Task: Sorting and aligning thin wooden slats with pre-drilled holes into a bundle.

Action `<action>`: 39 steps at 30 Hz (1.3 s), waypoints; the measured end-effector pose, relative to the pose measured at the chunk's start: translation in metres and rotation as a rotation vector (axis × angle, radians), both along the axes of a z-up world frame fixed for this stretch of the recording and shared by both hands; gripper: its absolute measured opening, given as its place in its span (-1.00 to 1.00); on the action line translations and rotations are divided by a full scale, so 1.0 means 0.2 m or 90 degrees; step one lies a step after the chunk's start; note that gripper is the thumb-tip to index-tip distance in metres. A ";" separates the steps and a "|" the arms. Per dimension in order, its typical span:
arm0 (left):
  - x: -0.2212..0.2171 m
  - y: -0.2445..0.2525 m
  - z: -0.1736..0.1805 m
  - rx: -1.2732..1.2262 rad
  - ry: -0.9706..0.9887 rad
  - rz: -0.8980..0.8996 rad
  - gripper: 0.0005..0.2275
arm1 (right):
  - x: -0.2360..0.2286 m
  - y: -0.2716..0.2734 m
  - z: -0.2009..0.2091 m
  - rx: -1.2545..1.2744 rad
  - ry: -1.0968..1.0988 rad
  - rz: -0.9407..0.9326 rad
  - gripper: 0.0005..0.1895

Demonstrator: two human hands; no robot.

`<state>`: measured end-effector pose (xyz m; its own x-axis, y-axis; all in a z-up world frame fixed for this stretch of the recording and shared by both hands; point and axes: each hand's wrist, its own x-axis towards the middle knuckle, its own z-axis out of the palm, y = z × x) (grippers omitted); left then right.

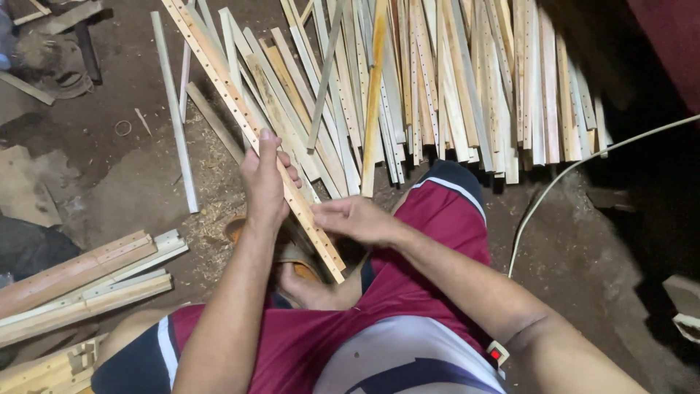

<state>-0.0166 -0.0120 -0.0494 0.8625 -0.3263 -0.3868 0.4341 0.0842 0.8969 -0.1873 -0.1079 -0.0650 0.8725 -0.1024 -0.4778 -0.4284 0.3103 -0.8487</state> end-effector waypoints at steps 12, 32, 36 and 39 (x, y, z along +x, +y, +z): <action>0.01 0.01 0.16 0.000 0.033 0.023 -0.66 | 0.32 -1.26 -0.92 -1.166 0.290 0.115 -0.83; -0.05 -0.17 -0.06 0.059 0.052 -0.140 -0.64 | -0.16 -0.17 0.03 -0.089 -0.021 -0.064 -0.83; -0.01 -0.14 -0.15 0.043 0.052 -0.123 -0.64 | -0.06 -0.70 -0.27 -0.605 0.119 -0.158 -0.85; -0.05 -0.13 -0.09 0.035 0.037 -0.120 -0.59 | -0.13 -1.29 -0.74 -0.824 0.386 -0.181 -0.59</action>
<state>-0.0256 -0.0371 -0.0675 0.7638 -0.4574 -0.4554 0.4882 -0.0520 0.8712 -0.2139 -0.3656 -0.2124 0.4522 -0.8696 -0.1984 -0.8707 -0.3822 -0.3096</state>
